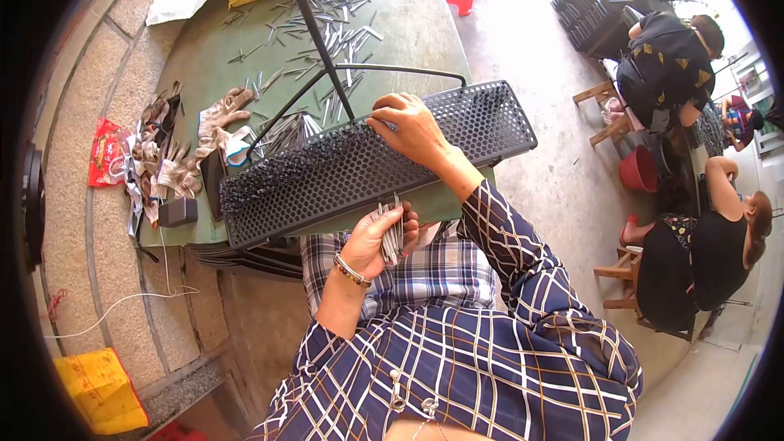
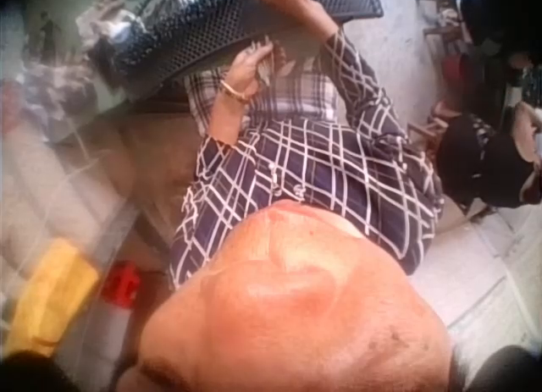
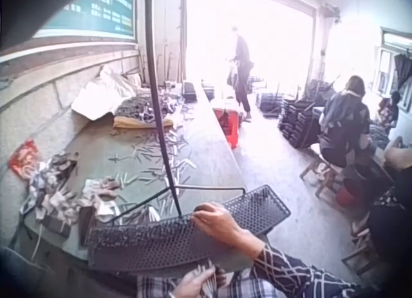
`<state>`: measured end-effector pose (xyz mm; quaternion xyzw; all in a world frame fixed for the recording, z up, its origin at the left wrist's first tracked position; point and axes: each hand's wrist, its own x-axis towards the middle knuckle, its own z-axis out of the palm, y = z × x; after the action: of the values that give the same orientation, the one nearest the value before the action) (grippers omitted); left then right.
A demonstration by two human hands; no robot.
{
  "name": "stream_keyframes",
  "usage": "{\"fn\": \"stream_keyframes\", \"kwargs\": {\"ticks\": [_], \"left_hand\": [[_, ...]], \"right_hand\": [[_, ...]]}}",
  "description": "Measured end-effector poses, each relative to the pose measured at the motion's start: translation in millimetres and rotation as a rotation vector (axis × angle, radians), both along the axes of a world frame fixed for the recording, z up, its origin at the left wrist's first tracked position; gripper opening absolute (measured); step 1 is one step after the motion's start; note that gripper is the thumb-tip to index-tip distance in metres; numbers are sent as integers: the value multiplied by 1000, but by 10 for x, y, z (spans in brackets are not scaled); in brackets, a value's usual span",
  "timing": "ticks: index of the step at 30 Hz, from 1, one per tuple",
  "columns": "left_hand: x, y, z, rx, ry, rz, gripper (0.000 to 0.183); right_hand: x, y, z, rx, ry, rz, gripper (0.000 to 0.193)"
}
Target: Assembling small metal rods into a perforated metal mesh frame on a workshop table.
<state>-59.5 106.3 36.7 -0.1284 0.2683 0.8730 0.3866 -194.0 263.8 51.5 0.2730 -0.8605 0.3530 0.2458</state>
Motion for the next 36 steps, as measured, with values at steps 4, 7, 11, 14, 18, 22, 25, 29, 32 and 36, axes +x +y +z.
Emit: {"fn": "stream_keyframes", "kwargs": {"ticks": [4,7,11,14,18,22,25,29,32,36], "left_hand": [[-8,-4,7,-4,16,1,18],[-9,-6,-22,-11,20,4,18],[-3,-7,-26,-14,23,5,17],[-2,4,30,-35,16,-3,17],[10,-13,23,-30,15,8,17],[5,-7,-24,-9,7,20,18],[4,-11,9,-5,15,19,18],[15,-23,43,-9,35,35,19],[24,-37,9,-6,27,42,19],[-9,4,62,29,37,-1,20]], "right_hand": [[-5,-25,50,101,48,-4,10],[-6,-27,39,134,70,-21,10],[2,-48,21,173,131,-25,11],[20,-40,32,182,121,-21,12],[28,-66,48,182,112,-18,12],[26,-52,88,247,47,-12,13],[32,-41,103,270,33,-43,14],[36,-69,85,262,-78,-44,16],[37,-85,45,193,-28,-59,16],[43,36,28,142,19,-155,16]]}}
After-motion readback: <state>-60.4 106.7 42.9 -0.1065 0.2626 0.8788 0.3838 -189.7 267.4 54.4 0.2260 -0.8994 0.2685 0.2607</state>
